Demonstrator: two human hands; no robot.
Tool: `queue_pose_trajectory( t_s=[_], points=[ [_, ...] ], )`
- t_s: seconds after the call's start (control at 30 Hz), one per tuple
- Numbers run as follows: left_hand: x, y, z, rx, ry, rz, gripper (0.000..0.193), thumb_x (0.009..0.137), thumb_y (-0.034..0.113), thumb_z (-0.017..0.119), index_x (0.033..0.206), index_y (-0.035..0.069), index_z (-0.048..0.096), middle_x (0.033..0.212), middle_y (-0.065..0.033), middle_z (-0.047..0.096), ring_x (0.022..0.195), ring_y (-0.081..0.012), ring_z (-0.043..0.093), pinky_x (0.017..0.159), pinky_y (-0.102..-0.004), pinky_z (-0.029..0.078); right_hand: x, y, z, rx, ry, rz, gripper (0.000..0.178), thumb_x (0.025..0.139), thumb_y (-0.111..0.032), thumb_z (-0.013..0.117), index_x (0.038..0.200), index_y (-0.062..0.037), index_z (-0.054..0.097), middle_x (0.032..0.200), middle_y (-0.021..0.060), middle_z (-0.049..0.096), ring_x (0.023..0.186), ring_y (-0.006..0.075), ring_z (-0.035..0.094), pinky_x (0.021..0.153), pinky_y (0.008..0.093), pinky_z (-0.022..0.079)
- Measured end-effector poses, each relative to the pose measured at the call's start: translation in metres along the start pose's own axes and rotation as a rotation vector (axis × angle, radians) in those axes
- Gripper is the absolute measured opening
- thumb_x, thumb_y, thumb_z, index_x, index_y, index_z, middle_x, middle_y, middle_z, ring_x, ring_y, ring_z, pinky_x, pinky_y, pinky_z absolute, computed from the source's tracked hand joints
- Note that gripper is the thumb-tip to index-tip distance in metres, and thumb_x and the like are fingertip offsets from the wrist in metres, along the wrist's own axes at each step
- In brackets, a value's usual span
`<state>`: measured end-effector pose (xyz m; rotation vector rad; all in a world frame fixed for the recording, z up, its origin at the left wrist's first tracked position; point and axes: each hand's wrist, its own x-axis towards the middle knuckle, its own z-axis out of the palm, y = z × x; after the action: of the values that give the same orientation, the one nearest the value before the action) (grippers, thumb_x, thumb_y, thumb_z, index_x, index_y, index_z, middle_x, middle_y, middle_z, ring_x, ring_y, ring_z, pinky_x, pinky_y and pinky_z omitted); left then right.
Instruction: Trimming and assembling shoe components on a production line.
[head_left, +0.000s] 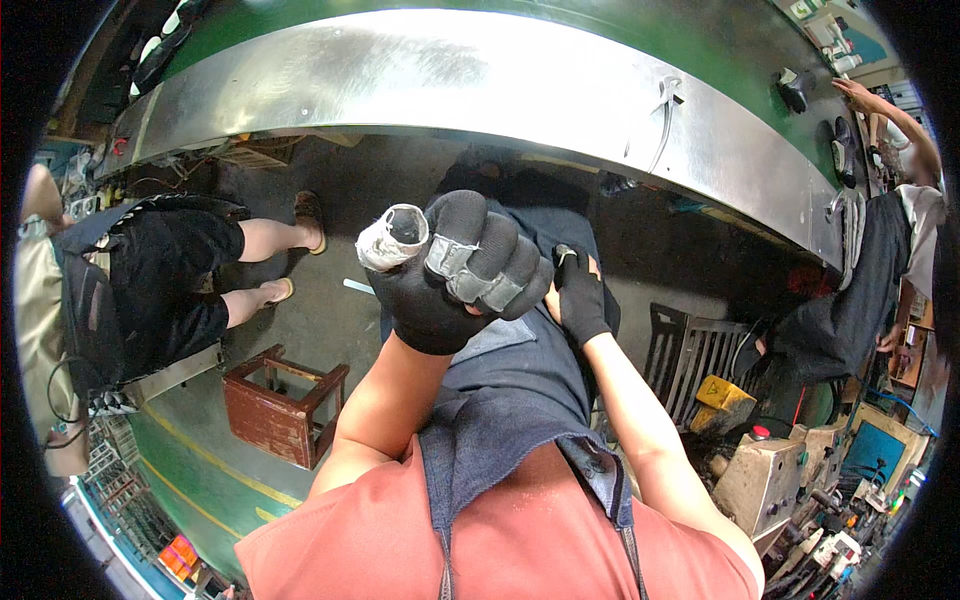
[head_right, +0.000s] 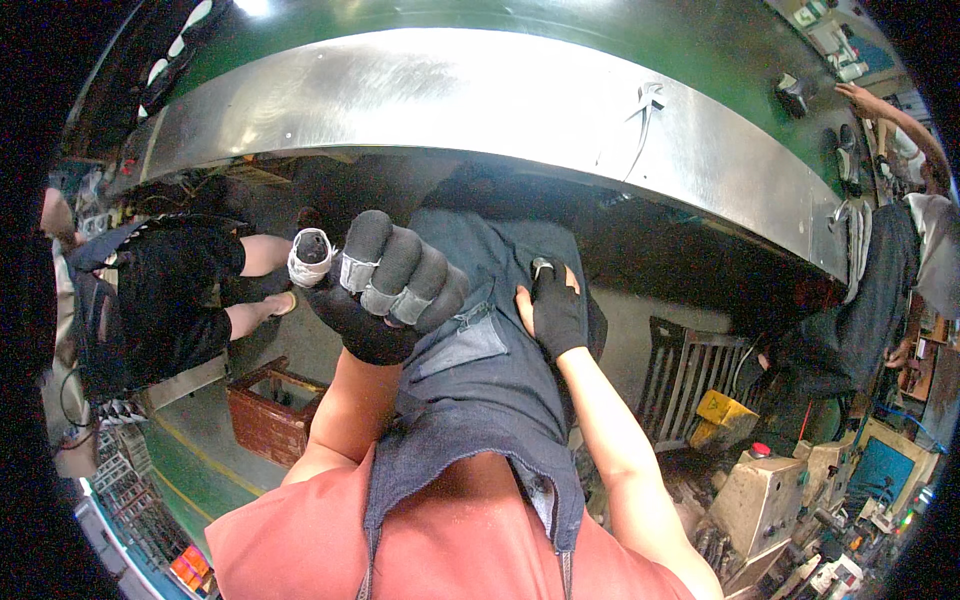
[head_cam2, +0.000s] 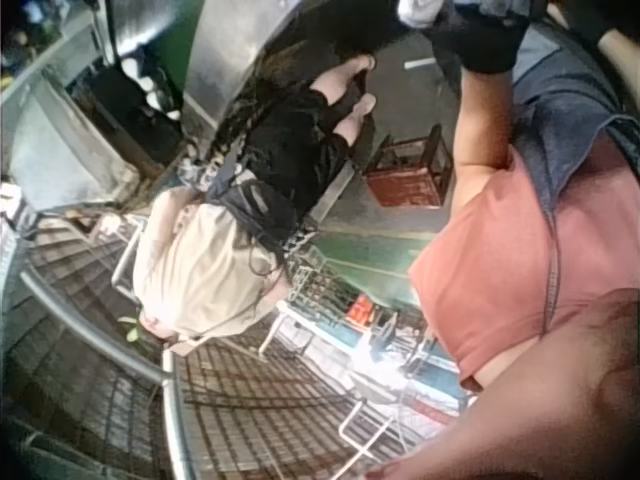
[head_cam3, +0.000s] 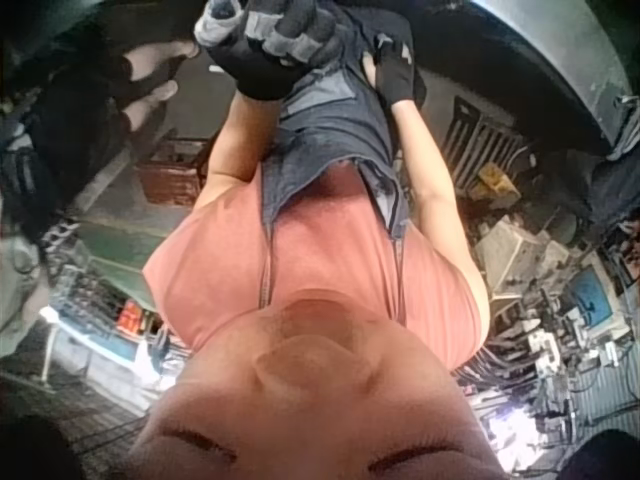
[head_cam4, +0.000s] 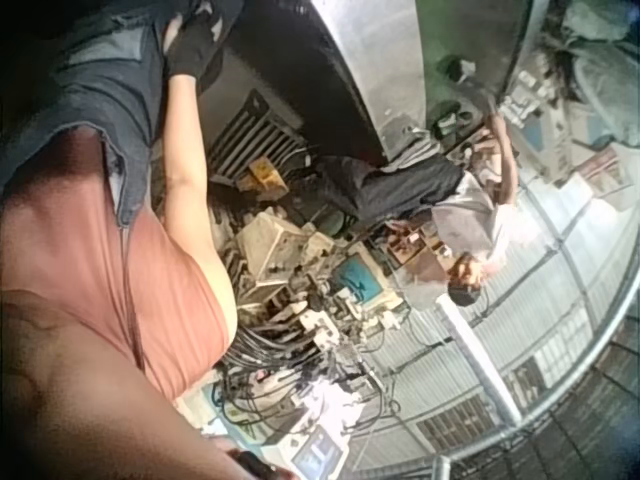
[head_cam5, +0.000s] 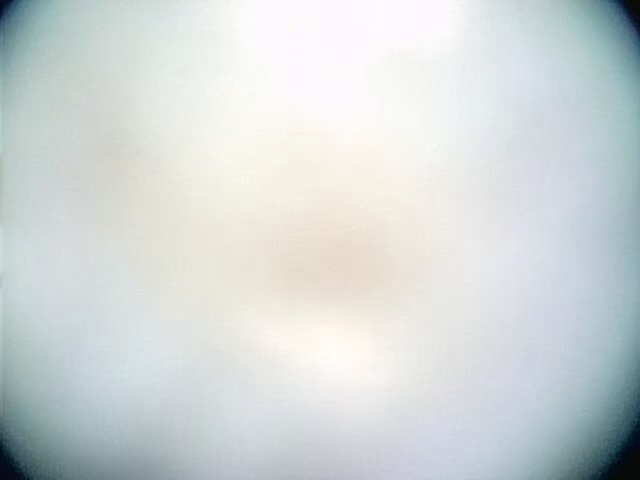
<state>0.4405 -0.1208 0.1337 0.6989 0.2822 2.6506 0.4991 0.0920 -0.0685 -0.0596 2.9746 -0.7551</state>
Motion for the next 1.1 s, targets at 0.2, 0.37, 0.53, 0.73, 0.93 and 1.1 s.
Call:
queue_pose_trajectory(
  t_s=[0.2,0.37,0.53,0.73,0.93,1.1],
  points=[
    [-0.002,-0.002,0.004,0.022,0.047,-0.004,0.040,0.095,0.054,0.051,0.074,0.021,0.046,0.061,0.0066,0.044,0.053,-0.0116,0.042,0.054,-0.0300,0.035,0.000,-0.001,-0.001,0.012,-0.008,0.013,0.052,0.084,-0.033,0.065,0.123,0.0009,0.059,0.126,0.0259,0.054,0.122,0.0426,0.050,0.105,0.0494,0.039],
    [-0.001,-0.003,0.003,0.033,0.079,-0.031,0.040,0.094,0.054,0.052,0.073,0.020,0.045,0.058,0.0061,0.043,0.053,-0.0125,0.042,0.053,-0.0302,0.035,0.000,0.001,0.001,0.013,-0.020,0.011,0.053,0.084,-0.033,0.065,0.124,0.0010,0.059,0.127,0.0261,0.054,0.122,0.0426,0.049,0.106,0.0496,0.039],
    [-0.002,-0.006,0.003,0.028,0.051,-0.023,0.041,0.093,0.056,0.053,0.073,0.021,0.046,0.059,0.0055,0.044,0.053,-0.0129,0.043,0.054,-0.0311,0.036,-0.001,0.004,0.004,0.025,-0.024,0.019,0.055,0.083,-0.034,0.066,0.124,0.0020,0.058,0.128,0.0268,0.053,0.124,0.0428,0.048,0.107,0.0503,0.037],
    [-0.003,-0.010,0.005,0.024,0.069,-0.041,0.041,0.092,0.057,0.054,0.074,0.021,0.046,0.060,0.0056,0.045,0.056,-0.0136,0.044,0.055,-0.0315,0.037,-0.003,0.006,0.005,0.032,-0.021,0.021,0.055,0.083,-0.034,0.066,0.124,0.0023,0.058,0.130,0.0278,0.052,0.125,0.0435,0.047,0.108,0.0510,0.036],
    [-0.004,-0.010,0.002,0.013,0.071,-0.055,0.043,0.092,0.059,0.053,0.073,0.021,0.046,0.060,0.0053,0.045,0.058,-0.0139,0.046,0.055,-0.0315,0.036,-0.002,0.006,0.003,0.030,-0.019,-0.002,0.053,0.083,-0.034,0.066,0.123,0.0013,0.059,0.128,0.0270,0.052,0.122,0.0435,0.048,0.106,0.0509,0.038],
    [-0.006,-0.011,0.002,-0.024,0.071,-0.066,0.048,0.092,0.063,0.051,0.073,0.020,0.046,0.059,0.0050,0.045,0.057,-0.0142,0.045,0.055,-0.0312,0.036,-0.003,0.006,0.001,0.031,-0.014,-0.028,0.052,0.083,-0.033,0.066,0.122,0.0007,0.059,0.126,0.0266,0.053,0.120,0.0436,0.049,0.104,0.0506,0.039]
  ],
)
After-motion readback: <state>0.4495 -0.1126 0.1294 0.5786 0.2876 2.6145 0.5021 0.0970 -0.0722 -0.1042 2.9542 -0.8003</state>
